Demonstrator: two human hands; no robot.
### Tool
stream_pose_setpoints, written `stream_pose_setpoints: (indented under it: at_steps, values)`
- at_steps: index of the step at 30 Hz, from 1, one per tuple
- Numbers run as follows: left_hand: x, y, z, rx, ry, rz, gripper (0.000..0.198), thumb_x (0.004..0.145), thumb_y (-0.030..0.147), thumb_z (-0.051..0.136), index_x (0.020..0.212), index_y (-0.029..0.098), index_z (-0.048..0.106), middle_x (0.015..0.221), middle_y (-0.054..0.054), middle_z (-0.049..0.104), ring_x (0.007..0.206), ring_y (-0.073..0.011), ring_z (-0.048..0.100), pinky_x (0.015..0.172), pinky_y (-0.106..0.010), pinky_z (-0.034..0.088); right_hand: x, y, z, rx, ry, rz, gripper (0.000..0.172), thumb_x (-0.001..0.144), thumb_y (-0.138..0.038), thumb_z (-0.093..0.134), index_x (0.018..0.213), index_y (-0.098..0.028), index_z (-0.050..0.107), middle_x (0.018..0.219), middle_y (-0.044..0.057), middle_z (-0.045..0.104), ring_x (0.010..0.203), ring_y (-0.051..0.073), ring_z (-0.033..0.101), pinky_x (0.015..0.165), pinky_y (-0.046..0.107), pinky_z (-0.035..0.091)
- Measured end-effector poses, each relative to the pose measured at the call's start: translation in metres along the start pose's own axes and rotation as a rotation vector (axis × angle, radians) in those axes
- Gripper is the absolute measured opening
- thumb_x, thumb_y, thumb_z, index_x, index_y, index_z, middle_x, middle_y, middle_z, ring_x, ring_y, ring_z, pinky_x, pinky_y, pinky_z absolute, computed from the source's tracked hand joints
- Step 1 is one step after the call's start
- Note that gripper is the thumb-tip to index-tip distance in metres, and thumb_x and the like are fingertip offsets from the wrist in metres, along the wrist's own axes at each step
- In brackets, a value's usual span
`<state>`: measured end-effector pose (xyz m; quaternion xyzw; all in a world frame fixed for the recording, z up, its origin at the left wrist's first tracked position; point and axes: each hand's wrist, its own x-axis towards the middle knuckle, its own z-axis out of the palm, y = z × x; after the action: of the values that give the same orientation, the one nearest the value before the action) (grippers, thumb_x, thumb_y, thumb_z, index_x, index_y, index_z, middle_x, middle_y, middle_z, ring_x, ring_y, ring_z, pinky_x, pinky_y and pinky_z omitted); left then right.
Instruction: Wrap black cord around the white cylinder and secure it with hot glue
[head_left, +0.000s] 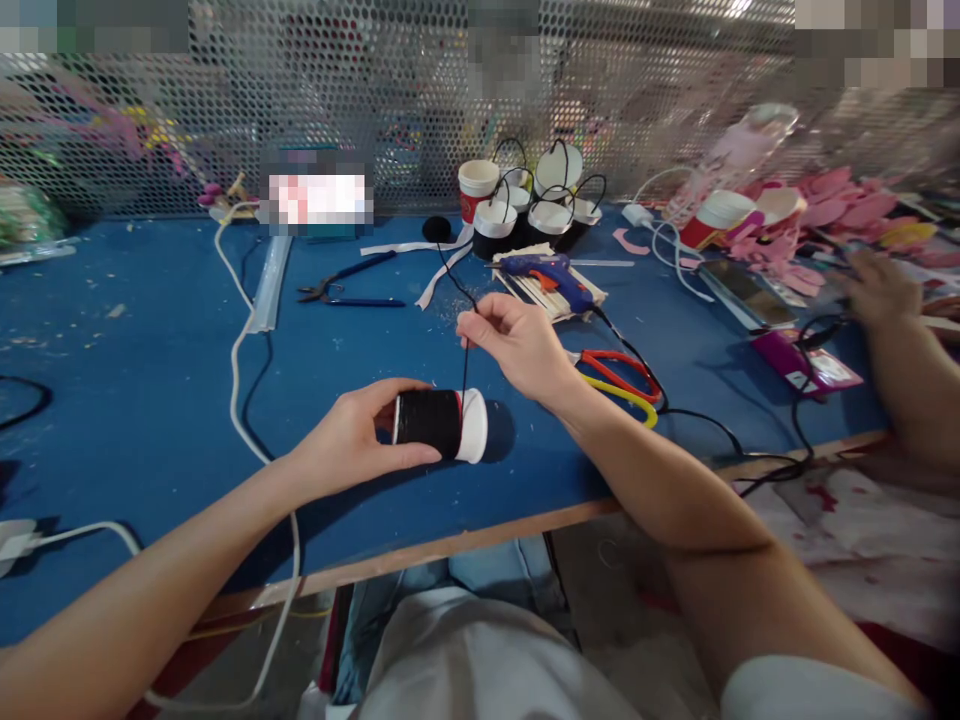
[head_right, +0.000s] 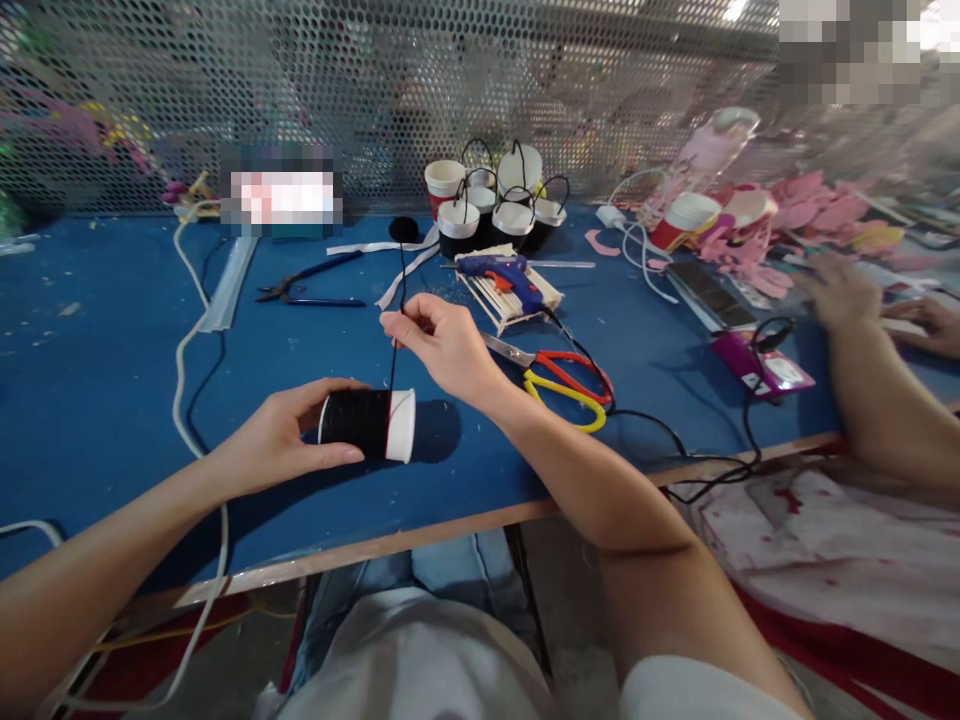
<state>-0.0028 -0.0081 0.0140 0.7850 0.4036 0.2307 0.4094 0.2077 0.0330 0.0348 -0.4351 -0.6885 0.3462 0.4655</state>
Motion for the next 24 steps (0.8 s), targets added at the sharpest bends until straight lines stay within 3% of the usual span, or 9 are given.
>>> stream_pose_setpoints:
  at_steps: [4,17,24]
  values:
    - [-0.001,0.001,0.002,0.034,-0.014,0.003,0.061,0.067,0.042,0.070,0.118,0.019,0.048,0.108,-0.008,0.062,0.085,-0.0200,0.063,0.075,-0.034,0.053,0.001,-0.002,0.003,-0.034,0.013,-0.009,0.032,0.081,-0.045,0.053,0.065,-0.018,0.048,0.062,-0.002,0.055,0.059,0.009,0.050,0.058,0.024,0.039]
    - [-0.002,0.007,0.000,0.171,0.065,0.232,0.059,0.070,0.037,0.069,0.121,0.023,0.042,0.117,-0.009,0.052,0.106,-0.0226,0.053,0.087,-0.035,0.048,-0.001,0.003,0.006,-0.051,-0.116,0.082,0.033,0.080,-0.045,0.052,0.064,-0.017,0.048,0.061,0.000,0.057,0.059,0.011,0.054,0.059,0.025,0.041]
    - [0.001,0.000,0.001,0.165,0.094,0.245,0.053,0.075,0.031,0.066,0.122,0.023,0.042,0.118,-0.009,0.049,0.111,-0.0224,0.049,0.093,-0.038,0.043,-0.004,0.006,0.012,-0.165,-0.099,0.065,0.034,0.082,-0.044,0.051,0.062,-0.017,0.048,0.058,-0.002,0.054,0.053,0.008,0.045,0.054,0.023,0.034]
